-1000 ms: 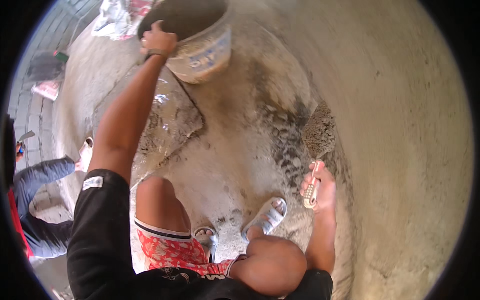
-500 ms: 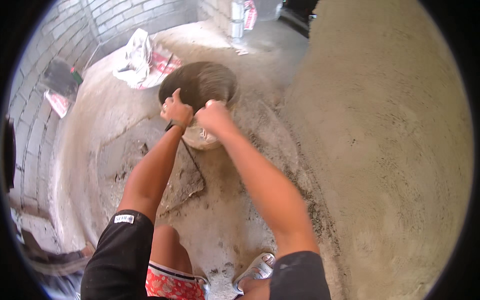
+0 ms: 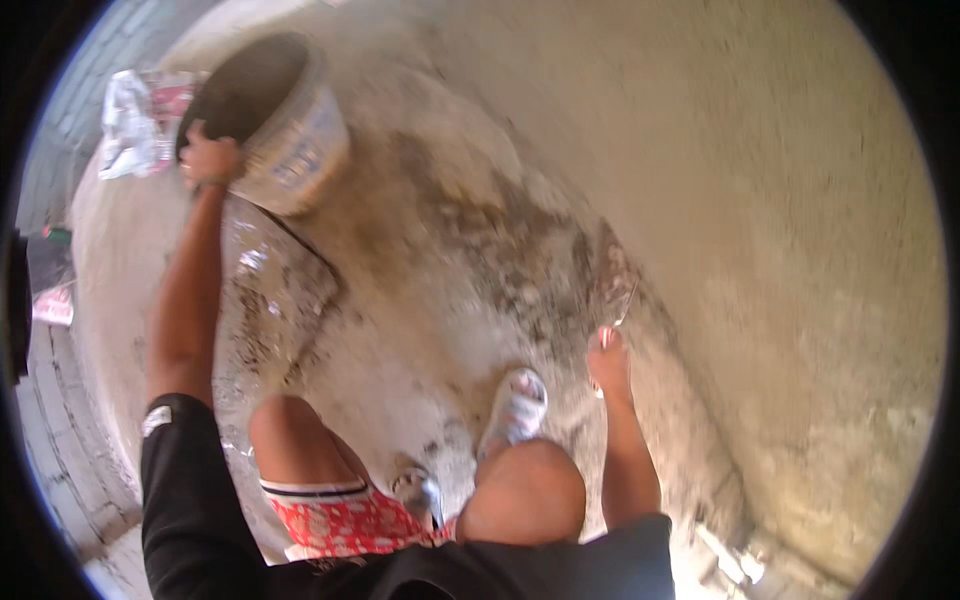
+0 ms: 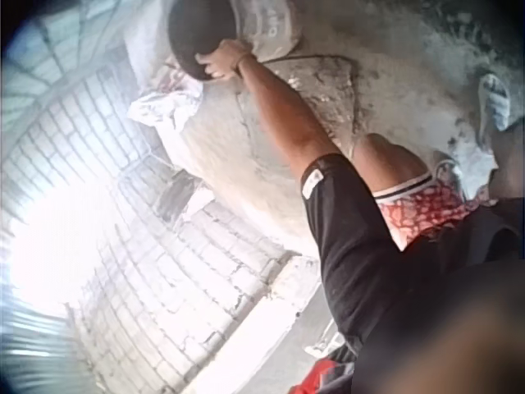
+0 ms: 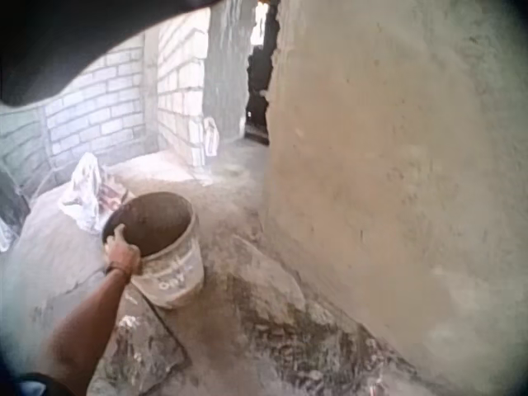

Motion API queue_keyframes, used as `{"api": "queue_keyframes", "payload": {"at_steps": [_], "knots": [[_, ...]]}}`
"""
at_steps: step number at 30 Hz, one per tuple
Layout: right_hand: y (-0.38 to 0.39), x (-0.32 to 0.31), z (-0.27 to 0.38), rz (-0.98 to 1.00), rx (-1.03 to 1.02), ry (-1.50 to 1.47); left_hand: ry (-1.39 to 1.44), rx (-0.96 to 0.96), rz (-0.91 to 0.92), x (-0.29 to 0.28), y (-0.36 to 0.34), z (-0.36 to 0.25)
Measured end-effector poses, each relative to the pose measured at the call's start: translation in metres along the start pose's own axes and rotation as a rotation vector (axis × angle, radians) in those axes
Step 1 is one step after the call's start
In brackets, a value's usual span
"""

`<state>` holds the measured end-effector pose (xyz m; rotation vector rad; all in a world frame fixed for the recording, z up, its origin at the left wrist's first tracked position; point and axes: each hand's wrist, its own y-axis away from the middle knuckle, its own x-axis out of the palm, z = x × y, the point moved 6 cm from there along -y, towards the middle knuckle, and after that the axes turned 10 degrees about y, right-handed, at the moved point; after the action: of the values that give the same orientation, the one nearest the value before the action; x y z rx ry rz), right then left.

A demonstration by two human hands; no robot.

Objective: Applying and smoothing cement on a low section of a wall or floor using a trowel.

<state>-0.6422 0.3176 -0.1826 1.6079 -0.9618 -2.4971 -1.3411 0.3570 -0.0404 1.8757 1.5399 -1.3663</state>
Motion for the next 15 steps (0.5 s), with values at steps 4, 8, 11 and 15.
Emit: {"api": "queue_keyframes", "payload": {"at_steps": [4, 8, 11, 15], "knots": [[-0.047, 0.063, -0.089, -0.198, 0.037, 0.003, 0.006, 0.072, -0.009, 0.009, -0.028, 0.013], [-0.037, 0.133, -0.051, -0.132, -0.077, 0.199, -0.013, 0.100, -0.006, 0.032, -0.022, 0.017], [-0.001, 0.131, -0.010, -0.066, -0.091, 0.025, -0.029, 0.117, -0.004, 0.024, -0.026, 0.023], [0.010, 0.128, -0.027, 0.107, -0.115, 0.228, -0.047, 0.125, 0.023, 0.030, -0.016, 0.018]]}}
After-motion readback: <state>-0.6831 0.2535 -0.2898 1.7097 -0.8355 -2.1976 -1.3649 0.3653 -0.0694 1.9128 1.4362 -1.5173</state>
